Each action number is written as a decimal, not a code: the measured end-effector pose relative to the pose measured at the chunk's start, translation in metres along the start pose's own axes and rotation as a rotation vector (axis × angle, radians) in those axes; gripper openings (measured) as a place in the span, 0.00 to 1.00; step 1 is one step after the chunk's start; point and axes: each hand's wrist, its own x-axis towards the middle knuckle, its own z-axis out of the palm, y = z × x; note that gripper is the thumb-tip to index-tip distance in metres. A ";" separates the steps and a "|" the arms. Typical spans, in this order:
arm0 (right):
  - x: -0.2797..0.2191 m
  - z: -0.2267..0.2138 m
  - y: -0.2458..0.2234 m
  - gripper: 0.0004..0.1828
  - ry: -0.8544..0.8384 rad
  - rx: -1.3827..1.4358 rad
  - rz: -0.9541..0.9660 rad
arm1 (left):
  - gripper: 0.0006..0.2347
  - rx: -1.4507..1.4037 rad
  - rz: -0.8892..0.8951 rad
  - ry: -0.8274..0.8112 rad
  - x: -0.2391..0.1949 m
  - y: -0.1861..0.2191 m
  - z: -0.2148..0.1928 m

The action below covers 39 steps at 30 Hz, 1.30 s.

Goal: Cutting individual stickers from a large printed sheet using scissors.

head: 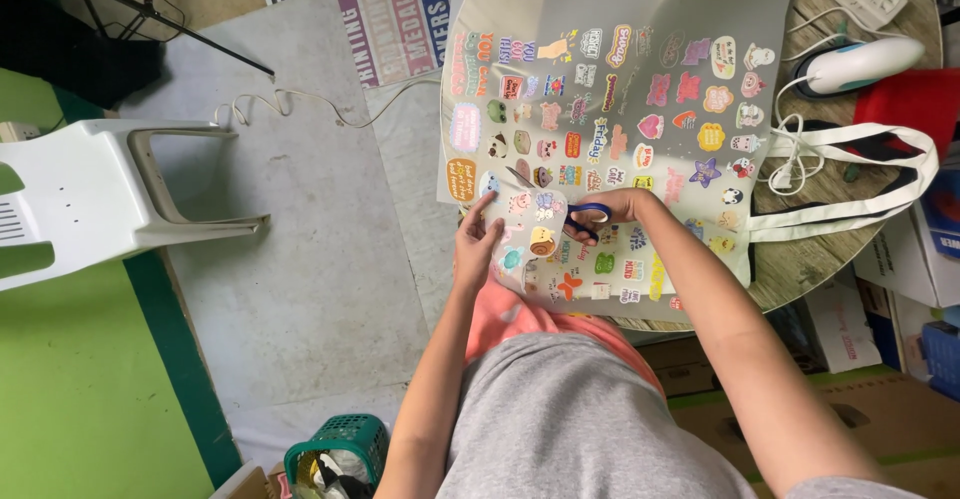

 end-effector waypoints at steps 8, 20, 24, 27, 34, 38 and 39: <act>0.003 0.013 -0.001 0.21 0.137 -0.075 0.018 | 0.23 -0.021 -0.027 -0.036 -0.001 -0.007 -0.004; 0.034 0.024 0.019 0.08 0.255 0.073 -0.120 | 0.23 0.013 -0.021 -0.017 -0.004 -0.007 -0.006; 0.042 0.020 0.042 0.04 0.261 0.127 -0.184 | 0.23 -0.010 -0.022 -0.026 -0.005 -0.010 -0.006; 0.050 0.046 0.029 0.09 0.426 0.236 -0.207 | 0.23 -0.004 -0.001 -0.039 -0.006 -0.008 -0.006; 0.082 0.021 0.096 0.12 0.481 0.067 -0.348 | 0.23 0.057 -0.002 -0.036 -0.008 -0.005 -0.005; 0.094 0.023 0.105 0.14 0.613 0.250 -0.282 | 0.23 0.101 0.018 -0.050 -0.006 -0.007 -0.009; 0.098 0.022 0.109 0.15 0.647 0.192 -0.277 | 0.23 0.135 0.038 -0.053 -0.006 -0.007 -0.012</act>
